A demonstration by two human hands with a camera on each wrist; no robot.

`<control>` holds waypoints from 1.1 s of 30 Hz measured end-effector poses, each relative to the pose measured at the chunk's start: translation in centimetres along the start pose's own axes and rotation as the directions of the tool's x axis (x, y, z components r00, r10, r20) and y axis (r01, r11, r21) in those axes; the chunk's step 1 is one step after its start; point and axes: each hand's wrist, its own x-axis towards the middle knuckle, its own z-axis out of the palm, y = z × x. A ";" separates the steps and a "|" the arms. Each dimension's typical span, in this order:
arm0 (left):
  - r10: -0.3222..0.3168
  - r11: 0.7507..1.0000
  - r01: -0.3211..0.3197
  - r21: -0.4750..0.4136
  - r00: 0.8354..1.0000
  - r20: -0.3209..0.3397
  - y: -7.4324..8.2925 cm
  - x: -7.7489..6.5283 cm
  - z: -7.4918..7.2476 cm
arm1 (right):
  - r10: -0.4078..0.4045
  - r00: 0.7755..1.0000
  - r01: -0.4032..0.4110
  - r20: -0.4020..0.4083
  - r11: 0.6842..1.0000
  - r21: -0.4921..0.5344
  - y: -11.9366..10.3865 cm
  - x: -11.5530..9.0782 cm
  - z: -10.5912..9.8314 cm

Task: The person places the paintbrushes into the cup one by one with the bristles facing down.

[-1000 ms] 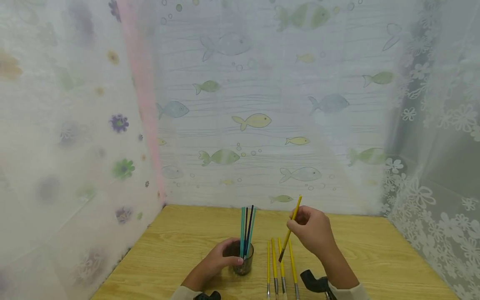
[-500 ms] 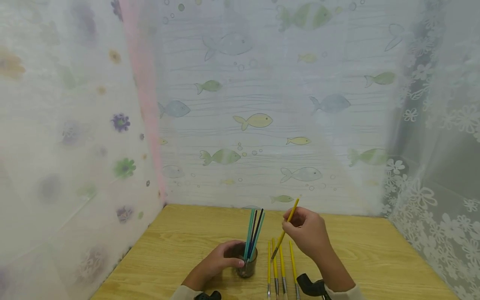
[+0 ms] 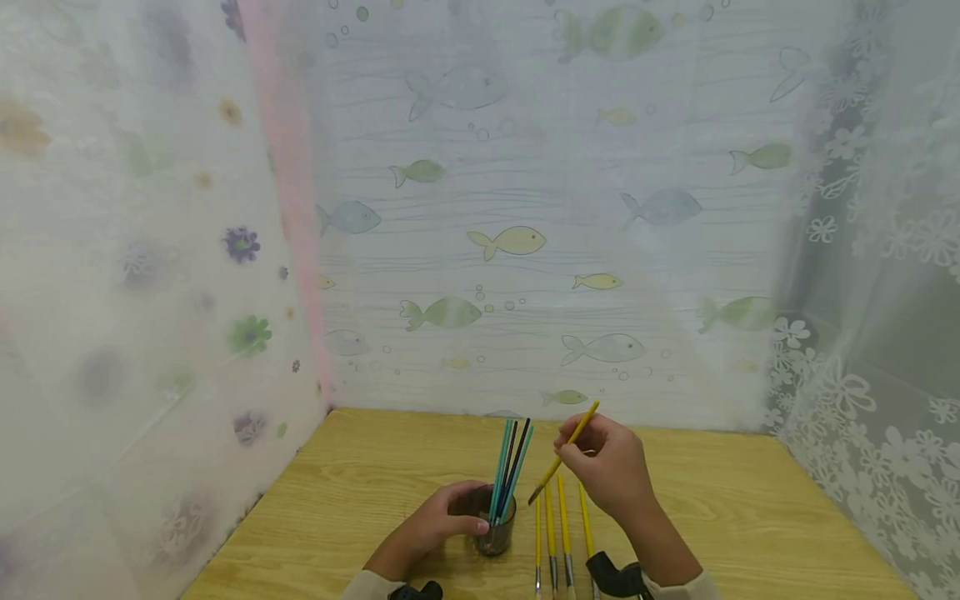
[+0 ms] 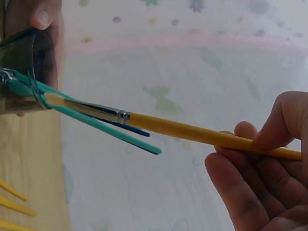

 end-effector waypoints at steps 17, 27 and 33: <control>0.004 1.000 -0.004 0.010 1.000 0.011 -0.2 0.0 0.1 | 0.078 0.997 -0.076 -0.010 0.988 0.133 1.1 -0.7 3.2; 0.034 0.999 -0.034 0.006 0.999 0.013 0.2 0.1 0.2 | 0.006 0.921 0.042 0.389 0.993 -0.115 0.8 -1.6 4.3; 0.014 0.999 -0.014 0.053 1.000 -0.012 0.5 0.2 0.2 | 0.063 0.832 0.046 0.552 0.982 -0.181 0.9 -1.0 2.9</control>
